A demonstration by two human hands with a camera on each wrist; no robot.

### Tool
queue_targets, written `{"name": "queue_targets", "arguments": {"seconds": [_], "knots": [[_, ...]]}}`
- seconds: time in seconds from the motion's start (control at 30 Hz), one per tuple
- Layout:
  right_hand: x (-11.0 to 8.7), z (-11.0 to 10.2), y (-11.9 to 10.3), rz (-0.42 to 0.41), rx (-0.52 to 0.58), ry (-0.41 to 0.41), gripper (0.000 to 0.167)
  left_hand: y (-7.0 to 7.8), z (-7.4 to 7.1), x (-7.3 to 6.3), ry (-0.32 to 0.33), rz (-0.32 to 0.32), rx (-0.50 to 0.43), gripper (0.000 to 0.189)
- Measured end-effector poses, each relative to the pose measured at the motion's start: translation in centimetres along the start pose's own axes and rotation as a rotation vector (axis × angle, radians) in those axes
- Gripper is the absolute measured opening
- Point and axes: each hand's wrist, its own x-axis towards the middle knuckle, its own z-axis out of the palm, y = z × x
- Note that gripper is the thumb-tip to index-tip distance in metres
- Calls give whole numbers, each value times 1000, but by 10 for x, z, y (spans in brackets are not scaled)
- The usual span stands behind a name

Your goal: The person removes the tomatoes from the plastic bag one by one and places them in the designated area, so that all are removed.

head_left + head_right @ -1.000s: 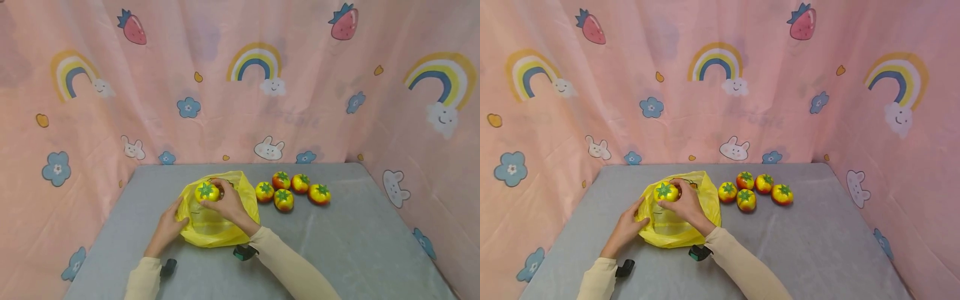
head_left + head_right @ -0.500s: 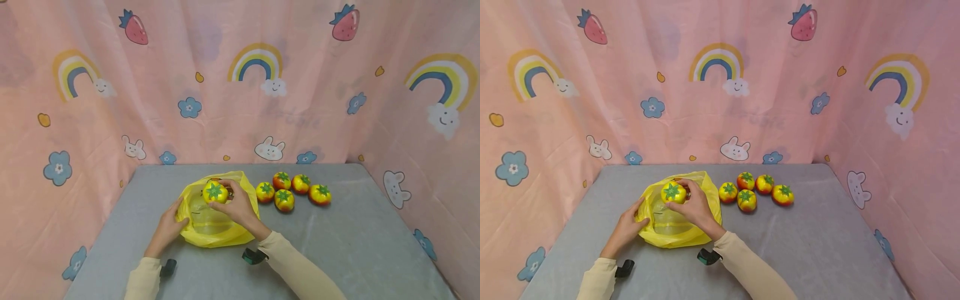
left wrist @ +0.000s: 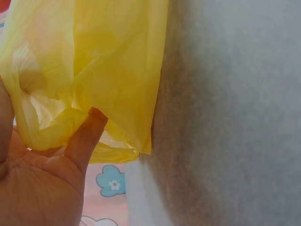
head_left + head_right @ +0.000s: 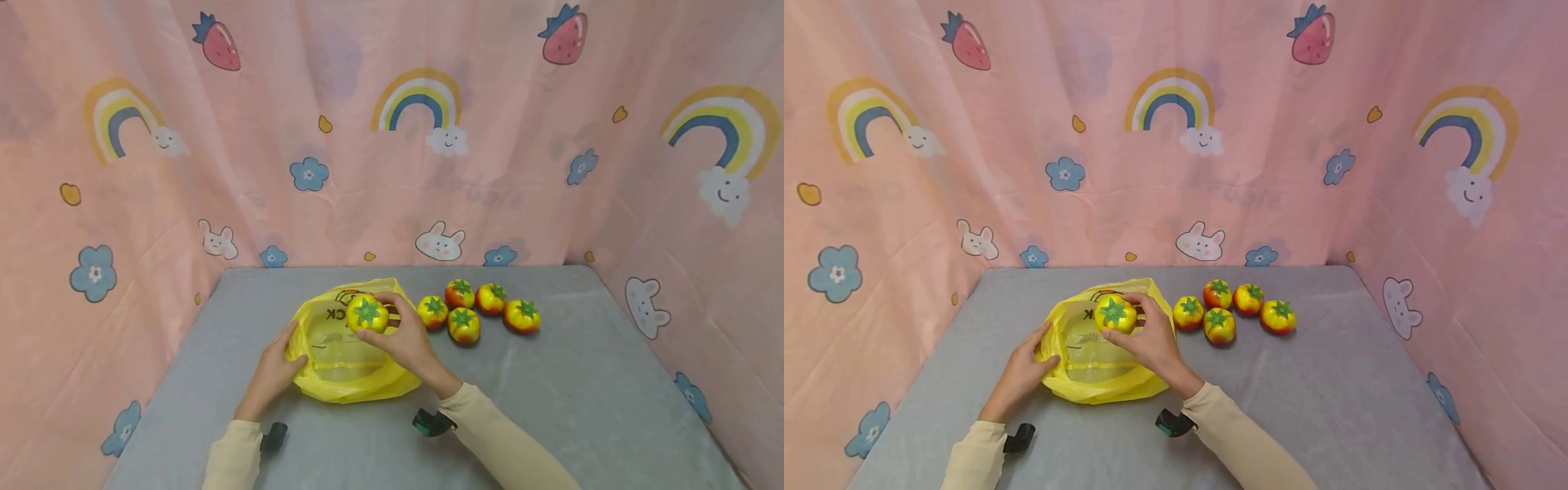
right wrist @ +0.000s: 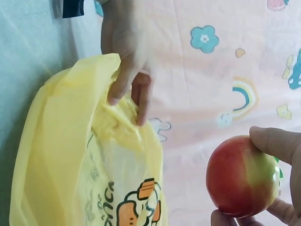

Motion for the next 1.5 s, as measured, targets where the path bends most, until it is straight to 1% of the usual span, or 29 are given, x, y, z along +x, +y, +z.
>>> {"name": "queue_targets", "arguments": {"seconds": [0.13, 0.37, 0.5, 0.7, 0.97, 1.27, 1.5], "knots": [[-1, -7, 7, 34, -2, 10, 66, 0, 0, 0, 1, 1, 4, 76], [-2, -19, 18, 89, -16, 52, 63, 0, -1, 0, -2, -5, 2, 76], [-4, -28, 22, 121, -14, 60, 64, 0, -1, 1, -2, -2, -1, 76], [-6, -38, 29, 148, -46, 66, 65, 1, -1, 1, -3, -4, 1, 76], [-9, -48, 37, 149, -77, 85, 67, 1, -2, 1, 5, -4, 1, 76], [-11, -63, 49, 161, -93, 111, 69, 1, -1, 0, -9, -6, 1, 75], [-10, -73, 57, 156, -88, 150, 65, 2, -1, 0, -21, -19, -1, 75]]}}
